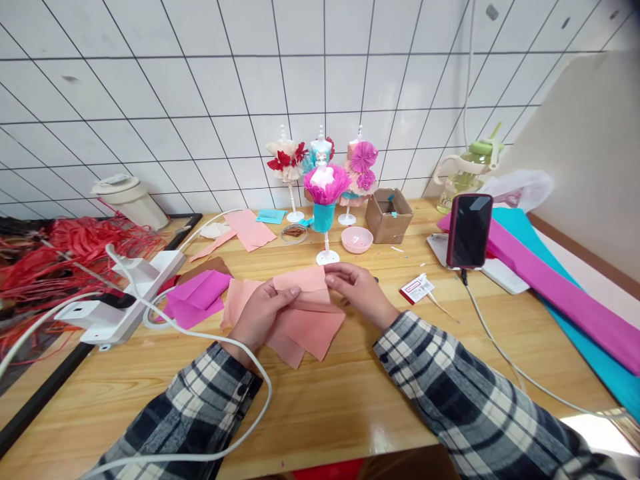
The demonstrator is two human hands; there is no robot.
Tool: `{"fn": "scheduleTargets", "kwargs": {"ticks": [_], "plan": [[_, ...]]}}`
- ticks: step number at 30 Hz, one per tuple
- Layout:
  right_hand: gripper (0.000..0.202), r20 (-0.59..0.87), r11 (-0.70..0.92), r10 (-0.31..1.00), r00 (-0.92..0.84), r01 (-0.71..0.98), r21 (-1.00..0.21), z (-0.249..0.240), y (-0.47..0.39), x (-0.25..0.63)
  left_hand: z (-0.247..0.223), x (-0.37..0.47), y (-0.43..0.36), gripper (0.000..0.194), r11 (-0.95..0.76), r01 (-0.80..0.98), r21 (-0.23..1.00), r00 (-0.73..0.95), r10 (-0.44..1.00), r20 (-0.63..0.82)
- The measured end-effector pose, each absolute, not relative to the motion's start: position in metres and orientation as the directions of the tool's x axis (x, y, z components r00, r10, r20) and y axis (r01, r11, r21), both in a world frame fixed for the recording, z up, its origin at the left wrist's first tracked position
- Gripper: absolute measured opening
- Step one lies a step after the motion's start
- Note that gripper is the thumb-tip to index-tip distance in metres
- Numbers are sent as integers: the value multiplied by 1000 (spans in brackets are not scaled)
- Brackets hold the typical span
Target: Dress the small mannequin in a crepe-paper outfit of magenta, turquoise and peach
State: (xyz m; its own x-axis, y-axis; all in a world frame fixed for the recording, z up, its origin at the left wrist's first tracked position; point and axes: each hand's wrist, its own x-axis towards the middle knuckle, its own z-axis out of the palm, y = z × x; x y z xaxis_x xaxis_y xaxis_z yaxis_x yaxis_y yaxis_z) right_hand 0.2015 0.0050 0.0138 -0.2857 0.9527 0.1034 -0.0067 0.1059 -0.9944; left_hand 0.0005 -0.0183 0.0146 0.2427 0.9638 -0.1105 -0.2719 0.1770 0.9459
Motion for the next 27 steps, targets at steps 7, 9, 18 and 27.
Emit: {"fn": "scheduleTargets", "kwargs": {"ticks": [7,9,18,27], "plan": [[23,127,487,867,-483,763,-425,13,25,265,14,-12,-10,46,40,-293,955,85,996,-16],[15,86,480,869,-487,789,-384,8,25,267,12,-11,-9,47,48,-313,949,103,995,-16],[5,84,355,902,-424,614,-705,11,18,248,11,-1,-16,43,140,-365,920,179,981,-78],[47,-51,267,935,-350,792,-548,22,1,224,10,0,-18,42,192,-325,926,229,966,-120]]}}
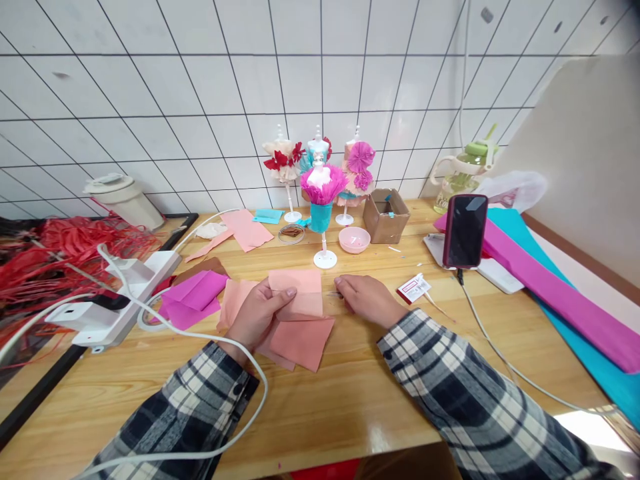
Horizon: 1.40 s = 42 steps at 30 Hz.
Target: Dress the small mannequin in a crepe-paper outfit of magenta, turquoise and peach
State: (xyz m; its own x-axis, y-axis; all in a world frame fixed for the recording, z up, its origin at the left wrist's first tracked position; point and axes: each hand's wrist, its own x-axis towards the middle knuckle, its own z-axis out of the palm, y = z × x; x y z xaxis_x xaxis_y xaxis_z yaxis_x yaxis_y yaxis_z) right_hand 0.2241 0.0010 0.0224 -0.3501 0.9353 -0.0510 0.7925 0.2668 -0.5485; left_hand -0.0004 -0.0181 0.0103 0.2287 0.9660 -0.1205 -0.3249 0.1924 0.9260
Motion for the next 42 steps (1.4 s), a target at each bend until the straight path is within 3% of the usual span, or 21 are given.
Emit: {"fn": "scheduleTargets", "kwargs": {"ticks": [3,17,23,42], "plan": [[43,-29,286,940,-341,830,-479,25,-4,216,11,2,-20,44,188,-306,933,234,965,-117],[42,-40,314,932,-361,856,-410,24,-8,210,9,5,-19,56,143,-205,968,209,973,-100],[41,-42,266,950,-309,871,-412,26,-5,214,9,3,-18,51,99,-197,975,153,986,-69],[40,-10,319,940,-342,887,-333,25,-8,209,9,5,-17,46,31,-49,998,144,989,-23]]}}
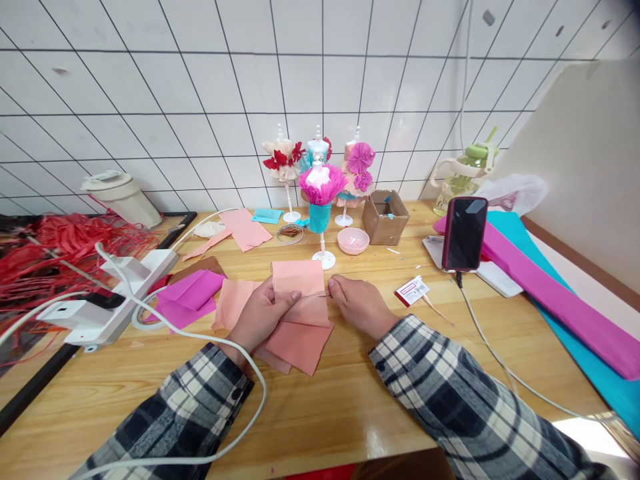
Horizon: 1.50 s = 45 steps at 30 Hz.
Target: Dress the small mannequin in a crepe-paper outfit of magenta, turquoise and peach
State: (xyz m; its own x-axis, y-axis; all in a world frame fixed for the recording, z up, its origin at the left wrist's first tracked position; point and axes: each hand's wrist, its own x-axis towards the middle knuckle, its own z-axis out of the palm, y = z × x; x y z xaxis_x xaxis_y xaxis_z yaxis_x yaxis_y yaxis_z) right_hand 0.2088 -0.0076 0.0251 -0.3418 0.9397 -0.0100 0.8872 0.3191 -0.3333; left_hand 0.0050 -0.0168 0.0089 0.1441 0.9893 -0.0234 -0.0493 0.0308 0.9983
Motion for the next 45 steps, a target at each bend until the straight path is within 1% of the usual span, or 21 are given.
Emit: {"fn": "scheduleTargets", "kwargs": {"ticks": [5,9,20,26,32,35,40,45], "plan": [[43,-41,312,938,-343,892,-329,25,-7,210,8,5,-17,46,14,-33,999,130,991,-10],[43,-27,312,941,-339,892,-327,26,-8,210,9,6,-18,46,26,-32,999,143,989,-21],[44,-34,330,936,-350,907,-261,27,-8,208,8,6,-18,42,25,-23,999,182,983,-20],[45,-42,327,937,-346,915,-236,28,-8,208,9,7,-19,40,4,-1,1000,160,987,-4],[45,-59,325,934,-351,908,-266,30,-9,208,12,7,-19,44,27,-23,999,176,984,-23],[45,-65,322,933,-353,903,-284,30,-10,208,12,7,-19,46,27,-4,1000,162,986,-26],[46,-37,293,948,-315,916,-274,28,-10,210,11,8,-20,49,10,-8,1000,163,987,-8],[46,-42,306,944,-326,918,-251,28,-11,209,11,8,-19,50,4,9,1000,173,985,-5]]}}
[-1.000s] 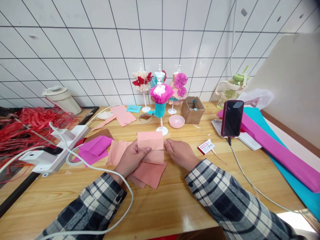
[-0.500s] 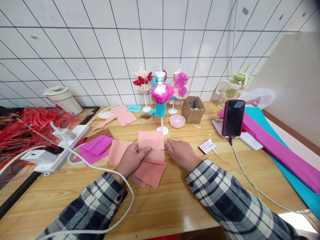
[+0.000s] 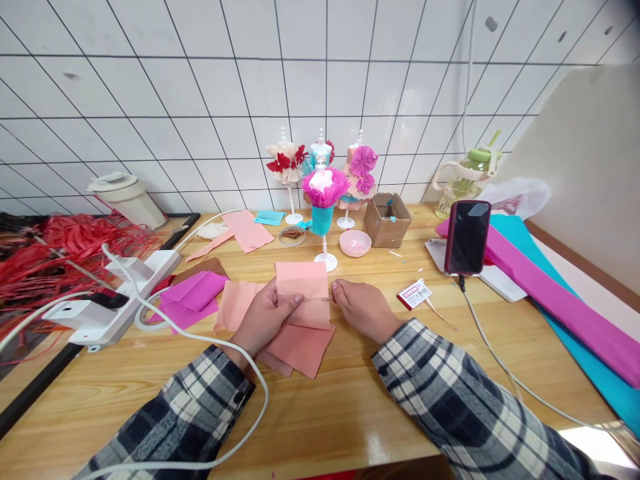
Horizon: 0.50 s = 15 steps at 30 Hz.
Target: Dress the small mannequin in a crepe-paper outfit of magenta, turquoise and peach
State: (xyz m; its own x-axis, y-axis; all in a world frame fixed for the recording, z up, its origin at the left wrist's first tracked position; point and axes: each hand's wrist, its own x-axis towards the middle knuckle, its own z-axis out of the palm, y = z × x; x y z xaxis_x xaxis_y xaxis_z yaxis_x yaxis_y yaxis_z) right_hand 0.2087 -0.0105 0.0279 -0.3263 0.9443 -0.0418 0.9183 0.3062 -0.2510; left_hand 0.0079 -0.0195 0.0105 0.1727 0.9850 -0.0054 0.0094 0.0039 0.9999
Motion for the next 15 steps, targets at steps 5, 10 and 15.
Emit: {"fn": "scheduleTargets", "kwargs": {"ticks": [5,10,15], "plan": [[45,-71,300,943,-325,923,-242,30,-12,205,11,8,-19,48,-10,52,999,184,983,0],[47,-107,289,941,-321,927,-237,31,-13,201,11,9,-20,46,-13,118,993,193,981,-10],[45,-79,302,942,-326,926,-225,30,-13,201,9,9,-20,46,2,151,989,174,984,-29]]}}
